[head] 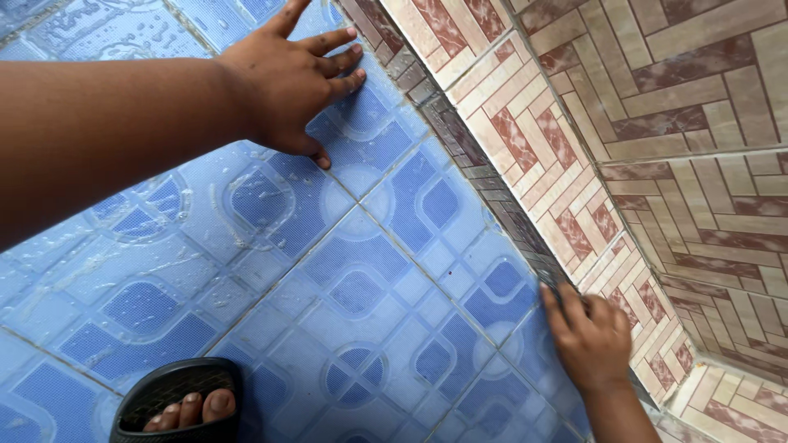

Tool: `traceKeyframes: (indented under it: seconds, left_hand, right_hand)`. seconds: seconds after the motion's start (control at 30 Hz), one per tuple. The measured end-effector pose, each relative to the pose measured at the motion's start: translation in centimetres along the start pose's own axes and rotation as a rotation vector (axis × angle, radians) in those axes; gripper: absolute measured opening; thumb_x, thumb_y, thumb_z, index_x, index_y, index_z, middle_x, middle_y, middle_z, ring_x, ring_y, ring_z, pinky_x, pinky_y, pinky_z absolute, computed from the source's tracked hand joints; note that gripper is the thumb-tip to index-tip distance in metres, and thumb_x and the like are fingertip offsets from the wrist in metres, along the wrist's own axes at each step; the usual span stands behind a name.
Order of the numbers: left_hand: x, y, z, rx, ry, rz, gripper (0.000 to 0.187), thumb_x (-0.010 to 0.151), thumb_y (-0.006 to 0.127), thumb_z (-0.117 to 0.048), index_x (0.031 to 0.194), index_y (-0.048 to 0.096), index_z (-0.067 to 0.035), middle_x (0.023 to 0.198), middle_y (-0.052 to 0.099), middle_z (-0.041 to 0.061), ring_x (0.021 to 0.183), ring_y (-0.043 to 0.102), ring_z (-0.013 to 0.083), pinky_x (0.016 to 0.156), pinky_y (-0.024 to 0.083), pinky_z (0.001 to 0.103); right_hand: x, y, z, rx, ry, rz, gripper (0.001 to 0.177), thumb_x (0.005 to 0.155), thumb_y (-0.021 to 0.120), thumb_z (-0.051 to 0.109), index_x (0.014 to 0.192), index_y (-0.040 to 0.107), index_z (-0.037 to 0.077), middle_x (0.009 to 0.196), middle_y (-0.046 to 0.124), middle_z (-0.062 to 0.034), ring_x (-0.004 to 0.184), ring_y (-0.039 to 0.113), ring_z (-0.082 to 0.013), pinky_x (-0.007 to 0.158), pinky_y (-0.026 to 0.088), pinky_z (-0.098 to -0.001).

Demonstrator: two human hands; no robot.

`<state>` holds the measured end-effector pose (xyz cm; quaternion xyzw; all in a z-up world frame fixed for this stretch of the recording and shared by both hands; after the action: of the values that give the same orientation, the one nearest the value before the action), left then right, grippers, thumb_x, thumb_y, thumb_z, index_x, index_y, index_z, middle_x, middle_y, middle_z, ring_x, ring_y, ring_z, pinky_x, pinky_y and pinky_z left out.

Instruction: The person cleans the edges of a tiled floor and the base of a tiled wall using a small scrubber and by wiping the area with their hands.

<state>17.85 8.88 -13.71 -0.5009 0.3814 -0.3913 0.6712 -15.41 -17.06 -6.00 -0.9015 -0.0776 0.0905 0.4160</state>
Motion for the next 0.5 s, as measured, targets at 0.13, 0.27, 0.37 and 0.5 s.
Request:
traceKeyframes:
  seconds: [0.13, 0.27, 0.37, 0.5]
  left_hand:
    - [0.1, -0.2, -0.2, 0.047, 0.014, 0.019, 0.12, 0.067, 0.061, -0.092, 0.157, 0.031, -0.018, 0.162, 0.032, 0.004, 0.153, 0.015, 0.0205, 0.117, -0.009, 0.06]
    - [0.3, -0.1, -0.3, 0.081, 0.002, 0.058, 0.124, 0.066, 0.061, -0.093, 0.158, 0.03, -0.016, 0.163, 0.03, 0.005, 0.154, 0.015, 0.0194, 0.116, -0.012, 0.061]
    - [0.1, -0.1, -0.3, 0.093, 0.005, 0.071, 0.122, 0.068, 0.059, -0.093, 0.158, 0.029, -0.015, 0.164, 0.029, 0.005, 0.153, 0.013, 0.0197, 0.114, -0.013, 0.061]
    - [0.2, -0.2, -0.7, 0.095, 0.002, 0.12, 0.12, 0.07, 0.057, -0.093, 0.158, 0.027, -0.016, 0.164, 0.027, 0.005, 0.153, 0.012, 0.0197, 0.114, -0.014, 0.062]
  right_hand:
    - [-0.3, -0.5, -0.4, -0.068, -0.042, -0.048, 0.038, 0.093, 0.062, 0.018, 0.127, 0.077, 0.026, 0.123, 0.069, 0.0074, 0.102, 0.06, -0.0179, 0.085, 0.045, -0.0388]
    - [4.1, -1.0, 0.8, -0.153, -0.155, -0.18, 0.036, 0.094, 0.062, 0.023, 0.126, 0.08, 0.027, 0.119, 0.069, 0.0105, 0.106, 0.06, -0.0132, 0.087, 0.039, -0.0397]
    - [6.5, -1.4, 1.2, -0.122, -0.214, -0.32, 0.013, 0.102, 0.064, 0.026, 0.106, 0.076, 0.025, 0.126, 0.07, 0.0146, 0.11, 0.06, -0.0109, 0.092, 0.037, -0.0409]
    - [1.7, -0.8, -0.4, -0.171, -0.34, -0.266, 0.026, 0.093, 0.063, 0.023, 0.112, 0.081, 0.024, 0.122, 0.074, 0.0136, 0.101, 0.061, -0.0082, 0.088, 0.033, -0.0387]
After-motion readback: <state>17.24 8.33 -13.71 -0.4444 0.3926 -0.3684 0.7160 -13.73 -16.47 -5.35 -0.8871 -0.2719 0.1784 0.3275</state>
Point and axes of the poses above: each hand's wrist, its own x-axis towards the middle knuckle, its own y-axis out of the palm, z = x × y, the point moved 9 cm from there along x, towards the middle knuckle
